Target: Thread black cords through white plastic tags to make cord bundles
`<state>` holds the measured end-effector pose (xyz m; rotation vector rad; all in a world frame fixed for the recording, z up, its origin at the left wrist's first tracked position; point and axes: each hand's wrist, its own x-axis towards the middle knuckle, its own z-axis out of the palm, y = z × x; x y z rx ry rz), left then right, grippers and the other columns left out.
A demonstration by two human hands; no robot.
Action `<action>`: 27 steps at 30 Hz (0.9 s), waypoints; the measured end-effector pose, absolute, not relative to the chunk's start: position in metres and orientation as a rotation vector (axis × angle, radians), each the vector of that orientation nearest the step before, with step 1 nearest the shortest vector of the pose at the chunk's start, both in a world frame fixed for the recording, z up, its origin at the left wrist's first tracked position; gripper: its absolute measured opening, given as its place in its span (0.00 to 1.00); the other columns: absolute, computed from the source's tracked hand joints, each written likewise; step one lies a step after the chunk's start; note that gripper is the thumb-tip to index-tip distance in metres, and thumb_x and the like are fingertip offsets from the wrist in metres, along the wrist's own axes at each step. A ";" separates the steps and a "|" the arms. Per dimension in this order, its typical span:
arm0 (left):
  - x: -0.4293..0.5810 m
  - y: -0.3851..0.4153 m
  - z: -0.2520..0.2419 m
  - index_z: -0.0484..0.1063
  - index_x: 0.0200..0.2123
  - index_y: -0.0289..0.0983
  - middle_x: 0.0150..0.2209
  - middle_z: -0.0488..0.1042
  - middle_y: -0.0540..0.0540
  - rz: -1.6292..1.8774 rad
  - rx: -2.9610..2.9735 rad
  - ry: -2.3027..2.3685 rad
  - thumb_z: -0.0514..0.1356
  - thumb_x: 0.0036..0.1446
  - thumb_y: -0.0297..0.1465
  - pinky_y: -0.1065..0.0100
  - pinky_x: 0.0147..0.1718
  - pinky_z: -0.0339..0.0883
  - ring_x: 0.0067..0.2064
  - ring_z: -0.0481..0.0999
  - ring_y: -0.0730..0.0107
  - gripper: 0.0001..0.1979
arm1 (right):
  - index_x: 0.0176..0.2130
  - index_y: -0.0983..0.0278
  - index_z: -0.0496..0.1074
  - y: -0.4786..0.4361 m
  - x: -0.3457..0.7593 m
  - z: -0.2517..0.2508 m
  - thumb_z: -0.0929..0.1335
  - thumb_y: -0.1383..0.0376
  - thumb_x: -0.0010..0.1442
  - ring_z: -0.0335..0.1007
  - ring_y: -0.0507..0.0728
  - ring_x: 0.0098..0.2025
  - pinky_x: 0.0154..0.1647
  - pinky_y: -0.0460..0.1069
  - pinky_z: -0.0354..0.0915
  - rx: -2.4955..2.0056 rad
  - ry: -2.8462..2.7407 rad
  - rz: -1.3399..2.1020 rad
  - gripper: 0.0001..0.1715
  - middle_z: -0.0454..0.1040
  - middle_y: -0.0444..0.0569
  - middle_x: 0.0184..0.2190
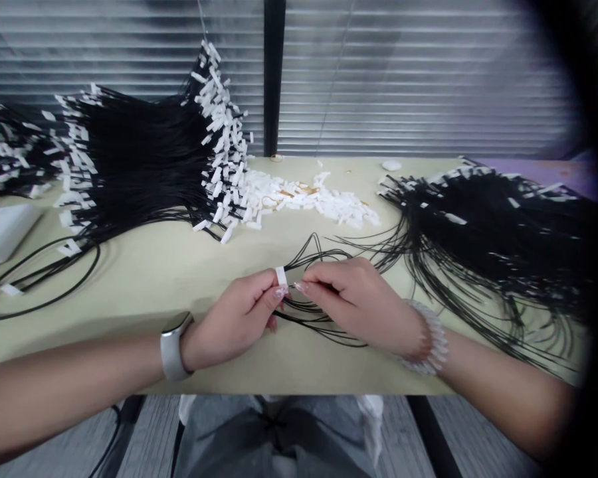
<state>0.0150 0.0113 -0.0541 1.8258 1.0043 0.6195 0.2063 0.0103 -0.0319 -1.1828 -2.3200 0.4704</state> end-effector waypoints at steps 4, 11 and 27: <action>0.016 0.011 -0.053 0.65 0.34 0.36 0.26 0.67 0.50 0.614 1.887 0.984 0.45 0.61 0.35 0.74 0.25 0.62 0.25 0.68 0.75 0.12 | 0.27 0.66 0.68 0.010 0.205 -0.037 0.61 0.66 0.60 0.56 0.46 0.23 0.27 0.43 0.50 -1.153 -2.319 0.462 0.12 0.64 0.40 0.20; 0.015 0.011 -0.055 0.66 0.33 0.36 0.25 0.66 0.51 0.639 1.812 0.952 0.47 0.61 0.36 0.74 0.23 0.63 0.25 0.68 0.75 0.12 | 0.27 0.65 0.68 0.010 0.203 -0.034 0.62 0.66 0.59 0.55 0.45 0.21 0.25 0.42 0.51 -1.113 -2.271 0.540 0.12 0.63 0.39 0.18; 0.016 0.027 -0.064 0.62 0.34 0.36 0.27 0.62 0.52 1.084 1.051 0.956 0.50 0.59 0.40 0.70 0.27 0.69 0.25 0.69 0.77 0.12 | 0.18 0.64 0.66 0.031 0.277 -0.013 0.60 0.58 0.61 0.55 0.47 0.18 0.24 0.46 0.51 -1.439 -2.753 0.100 0.25 0.64 0.44 0.15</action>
